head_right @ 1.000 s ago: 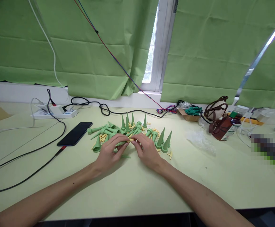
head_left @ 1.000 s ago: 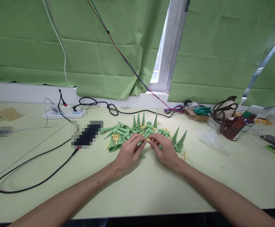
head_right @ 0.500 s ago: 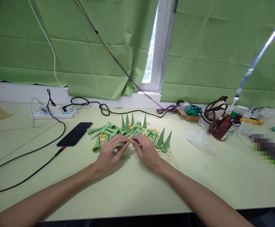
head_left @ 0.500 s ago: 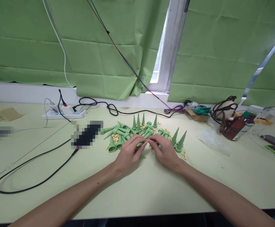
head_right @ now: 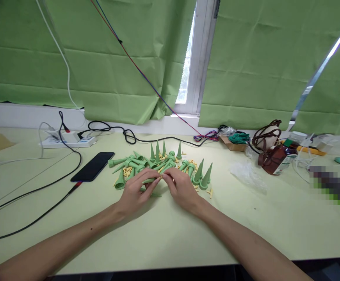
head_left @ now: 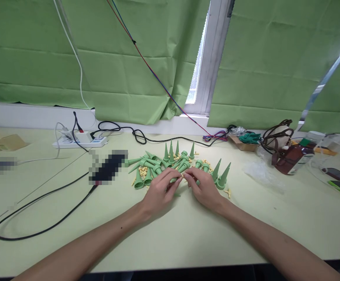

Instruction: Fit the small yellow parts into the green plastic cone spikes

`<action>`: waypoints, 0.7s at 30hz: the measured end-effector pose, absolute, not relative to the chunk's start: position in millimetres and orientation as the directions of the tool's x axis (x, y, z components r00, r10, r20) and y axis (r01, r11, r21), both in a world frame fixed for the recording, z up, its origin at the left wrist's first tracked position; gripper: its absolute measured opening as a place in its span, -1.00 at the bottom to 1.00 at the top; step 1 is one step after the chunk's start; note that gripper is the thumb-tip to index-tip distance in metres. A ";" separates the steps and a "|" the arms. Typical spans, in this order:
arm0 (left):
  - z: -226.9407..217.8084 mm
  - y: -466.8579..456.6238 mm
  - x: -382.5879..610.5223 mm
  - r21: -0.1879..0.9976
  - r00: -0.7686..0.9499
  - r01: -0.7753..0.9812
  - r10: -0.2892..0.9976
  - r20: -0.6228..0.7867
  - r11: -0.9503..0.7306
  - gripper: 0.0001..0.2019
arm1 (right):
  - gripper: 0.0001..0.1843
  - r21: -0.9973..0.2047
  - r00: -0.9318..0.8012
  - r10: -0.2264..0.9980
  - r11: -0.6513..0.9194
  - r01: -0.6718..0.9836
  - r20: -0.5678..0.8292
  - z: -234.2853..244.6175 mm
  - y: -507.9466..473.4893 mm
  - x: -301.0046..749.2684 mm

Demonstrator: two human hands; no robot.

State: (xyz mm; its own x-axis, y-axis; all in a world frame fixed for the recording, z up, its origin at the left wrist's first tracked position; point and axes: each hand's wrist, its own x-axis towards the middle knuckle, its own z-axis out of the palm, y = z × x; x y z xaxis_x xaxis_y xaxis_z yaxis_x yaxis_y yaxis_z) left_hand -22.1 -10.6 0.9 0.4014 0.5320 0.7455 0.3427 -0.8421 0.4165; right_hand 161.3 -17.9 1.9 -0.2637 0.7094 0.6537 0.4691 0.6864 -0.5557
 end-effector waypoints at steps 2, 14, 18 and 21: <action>0.0 -10.2 -22.2 0.418 0.403 0.348 0.536 0.741 -0.839 -0.88 | -0.75 -0.555 -0.269 0.713 0.683 0.476 0.648 2.2 -17.5 161.8; -2.8 -10.6 -21.3 0.393 0.430 0.312 0.497 0.754 -0.865 -0.85 | -0.59 -0.541 -0.252 0.735 0.647 0.537 0.630 0.3 -15.5 161.7; -2.6 -10.5 -21.0 0.383 0.427 0.296 0.480 0.766 -0.875 -0.84 | -0.58 -0.545 -0.249 0.737 0.646 0.534 0.629 -0.5 -14.6 162.0; -1.7 -9.9 -21.1 0.383 0.417 0.301 0.481 0.771 -0.873 -0.85 | -0.59 -0.548 -0.251 0.734 0.651 0.525 0.632 0.6 -15.1 161.9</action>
